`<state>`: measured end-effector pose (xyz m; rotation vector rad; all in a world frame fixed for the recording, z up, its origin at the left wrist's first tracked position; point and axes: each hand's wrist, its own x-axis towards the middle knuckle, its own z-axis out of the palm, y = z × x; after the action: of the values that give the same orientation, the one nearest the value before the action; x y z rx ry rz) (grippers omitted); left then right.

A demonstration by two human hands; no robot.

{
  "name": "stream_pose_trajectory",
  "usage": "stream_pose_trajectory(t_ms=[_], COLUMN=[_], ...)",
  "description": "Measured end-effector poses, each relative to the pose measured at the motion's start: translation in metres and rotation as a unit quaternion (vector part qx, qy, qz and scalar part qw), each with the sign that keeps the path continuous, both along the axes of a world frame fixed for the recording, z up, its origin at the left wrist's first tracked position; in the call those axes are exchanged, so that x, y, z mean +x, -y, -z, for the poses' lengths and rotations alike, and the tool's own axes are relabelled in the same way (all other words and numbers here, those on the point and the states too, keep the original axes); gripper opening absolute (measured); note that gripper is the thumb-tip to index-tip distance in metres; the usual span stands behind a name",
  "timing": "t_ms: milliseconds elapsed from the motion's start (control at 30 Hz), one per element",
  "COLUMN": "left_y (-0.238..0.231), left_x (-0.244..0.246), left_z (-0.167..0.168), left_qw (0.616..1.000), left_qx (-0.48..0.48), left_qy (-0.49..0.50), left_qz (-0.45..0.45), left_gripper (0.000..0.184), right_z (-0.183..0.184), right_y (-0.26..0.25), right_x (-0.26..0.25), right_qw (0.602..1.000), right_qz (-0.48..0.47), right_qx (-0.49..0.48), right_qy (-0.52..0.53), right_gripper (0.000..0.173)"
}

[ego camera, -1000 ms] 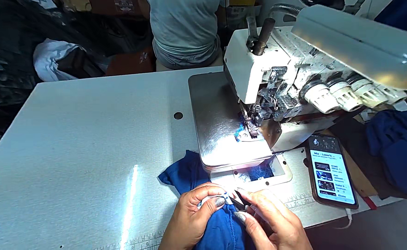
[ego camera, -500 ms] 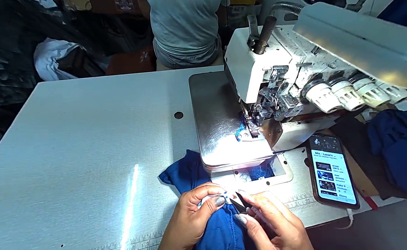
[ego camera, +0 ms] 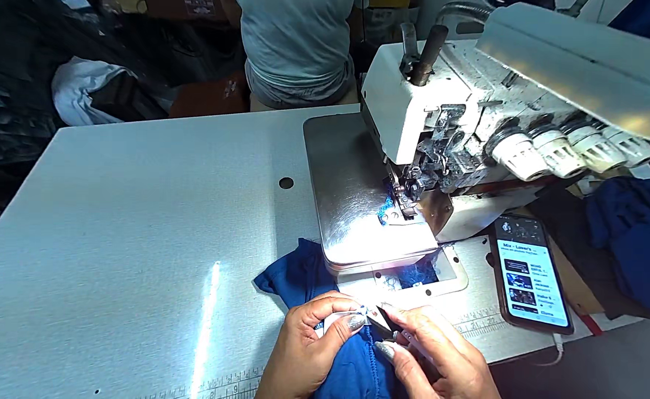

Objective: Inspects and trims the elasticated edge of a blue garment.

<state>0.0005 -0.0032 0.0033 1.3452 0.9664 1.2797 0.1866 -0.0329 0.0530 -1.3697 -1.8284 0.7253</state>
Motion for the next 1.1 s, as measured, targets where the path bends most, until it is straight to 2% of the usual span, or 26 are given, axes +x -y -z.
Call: stream_pose_trajectory(t_ms=[167,300,567,900,1000,1100], left_y=[0.0,0.0,0.0,0.001,0.001,0.001], left_x=[0.0,0.0,0.001,0.003,0.001,0.0], left_z=[0.0,0.001,0.002,0.001,0.001,0.001], left_qw=[1.0,1.0,1.0,0.999,0.999,1.0], left_qx=[0.004,0.011,0.022,0.029,0.016,0.007], left_qy=[-0.001,-0.006,-0.012,-0.028,-0.019,-0.01], left_qz=[0.001,0.0,-0.006,-0.036,-0.021,-0.016], left_gripper=[0.012,0.012,0.011,0.008,0.011,0.012], right_z=[-0.006,0.005,0.003,0.005,0.021,0.033], right_y=[0.001,-0.002,0.0,0.006,0.007,0.004], right_x=[-0.001,0.001,0.001,-0.012,-0.018,-0.02], right_qw=[1.0,1.0,1.0,0.999,0.998,0.989], right_qz=[0.012,-0.004,-0.003,0.024,0.048,0.068], right_qx=[-0.019,0.019,0.006,-0.002,0.041,0.068], right_qy=[0.005,-0.002,0.006,0.046,-0.003,-0.112], right_gripper=[0.025,0.026,0.027,0.029,0.03,0.029])
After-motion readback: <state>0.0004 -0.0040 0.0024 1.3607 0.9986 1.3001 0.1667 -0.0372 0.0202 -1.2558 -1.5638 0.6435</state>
